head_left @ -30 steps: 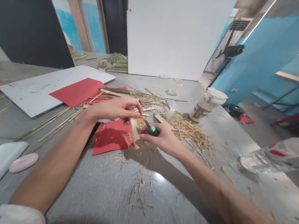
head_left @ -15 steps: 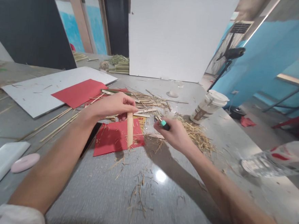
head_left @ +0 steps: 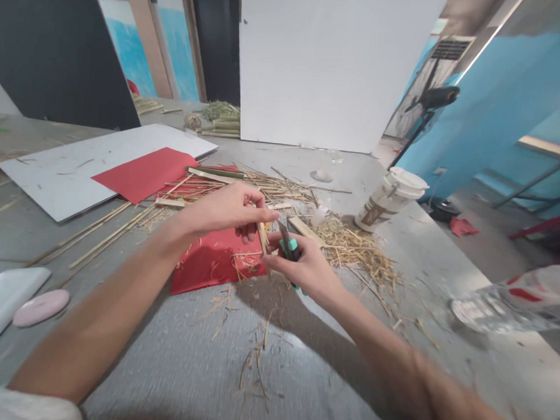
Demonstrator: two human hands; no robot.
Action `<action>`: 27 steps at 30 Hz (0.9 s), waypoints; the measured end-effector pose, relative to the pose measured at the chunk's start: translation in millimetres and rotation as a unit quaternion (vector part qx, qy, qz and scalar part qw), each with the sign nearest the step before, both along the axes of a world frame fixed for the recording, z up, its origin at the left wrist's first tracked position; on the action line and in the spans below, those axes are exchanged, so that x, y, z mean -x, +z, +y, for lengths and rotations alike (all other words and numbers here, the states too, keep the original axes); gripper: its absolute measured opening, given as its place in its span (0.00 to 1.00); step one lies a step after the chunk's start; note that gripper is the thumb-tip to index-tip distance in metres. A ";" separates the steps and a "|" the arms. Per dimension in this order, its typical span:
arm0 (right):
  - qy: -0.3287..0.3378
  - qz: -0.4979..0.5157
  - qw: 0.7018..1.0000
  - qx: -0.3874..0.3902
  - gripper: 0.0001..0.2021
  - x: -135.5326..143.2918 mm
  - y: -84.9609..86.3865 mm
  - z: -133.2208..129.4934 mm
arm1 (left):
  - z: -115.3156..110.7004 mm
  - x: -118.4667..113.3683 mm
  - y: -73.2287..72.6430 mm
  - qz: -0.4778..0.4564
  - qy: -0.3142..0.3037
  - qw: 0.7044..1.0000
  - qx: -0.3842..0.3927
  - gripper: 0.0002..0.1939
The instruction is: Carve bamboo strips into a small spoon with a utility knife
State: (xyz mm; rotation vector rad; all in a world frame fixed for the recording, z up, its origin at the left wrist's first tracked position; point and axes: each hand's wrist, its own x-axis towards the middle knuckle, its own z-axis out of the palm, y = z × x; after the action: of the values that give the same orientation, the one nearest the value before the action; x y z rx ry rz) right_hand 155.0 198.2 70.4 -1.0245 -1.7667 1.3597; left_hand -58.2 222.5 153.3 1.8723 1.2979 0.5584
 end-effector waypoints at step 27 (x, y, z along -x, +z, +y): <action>0.014 0.023 0.999 0.021 0.09 -16.5 5.7 1.8 | 1.4 6.2 1.9 0.009 -0.148 0.989 0.018 0.07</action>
State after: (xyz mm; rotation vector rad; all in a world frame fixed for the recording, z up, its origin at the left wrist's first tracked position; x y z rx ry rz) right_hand 171.5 199.9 76.1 -0.9861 -1.7304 1.4332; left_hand -64.5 223.8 155.2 1.9969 1.0080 0.3599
